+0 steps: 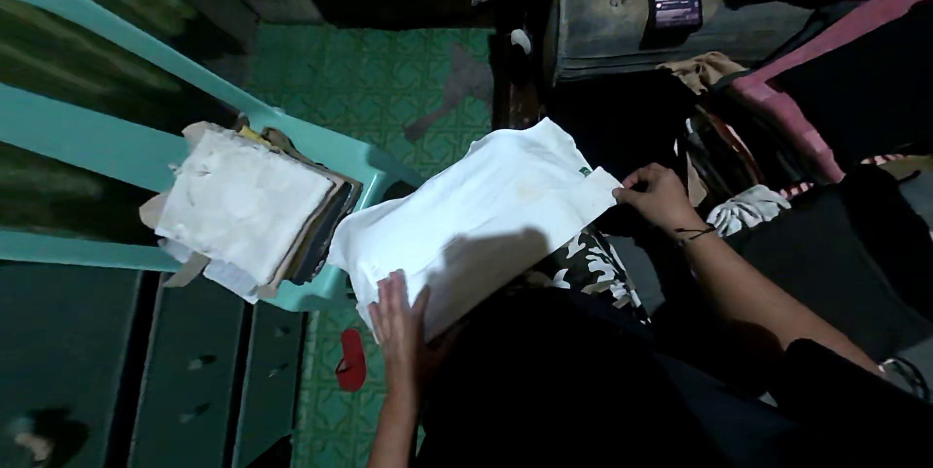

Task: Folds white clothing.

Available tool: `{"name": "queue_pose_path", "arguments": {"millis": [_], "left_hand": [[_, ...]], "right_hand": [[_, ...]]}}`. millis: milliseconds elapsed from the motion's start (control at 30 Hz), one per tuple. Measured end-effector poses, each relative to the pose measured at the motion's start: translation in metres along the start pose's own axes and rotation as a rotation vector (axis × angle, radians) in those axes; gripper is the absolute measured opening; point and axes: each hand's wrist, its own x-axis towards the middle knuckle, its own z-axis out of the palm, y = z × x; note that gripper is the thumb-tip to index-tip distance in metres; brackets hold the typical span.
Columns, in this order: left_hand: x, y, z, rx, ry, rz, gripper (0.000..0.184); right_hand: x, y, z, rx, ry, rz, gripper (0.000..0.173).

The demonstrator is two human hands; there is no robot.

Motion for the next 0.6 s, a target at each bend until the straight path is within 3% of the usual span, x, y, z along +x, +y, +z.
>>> {"name": "queue_pose_path", "arguments": {"millis": [167, 267, 467, 600], "left_hand": [[0.006, -0.009, 0.006, 0.016, -0.090, 0.134, 0.036], [0.004, -0.014, 0.009, 0.025, -0.111, 0.173, 0.019], [-0.002, -0.020, 0.000, -0.046, -0.117, 0.223, 0.013], [-0.004, -0.023, -0.002, -0.082, -0.173, 0.230, 0.015]], "right_hand": [[0.000, -0.008, -0.014, 0.555, -0.153, 0.077, 0.007], [0.002, -0.004, -0.026, 0.680, -0.263, 0.090, 0.007], [0.013, 0.018, -0.032, 0.798, -0.274, 0.055, 0.014], [0.014, 0.022, -0.022, 0.694, -0.239, 0.039, 0.025]]}}
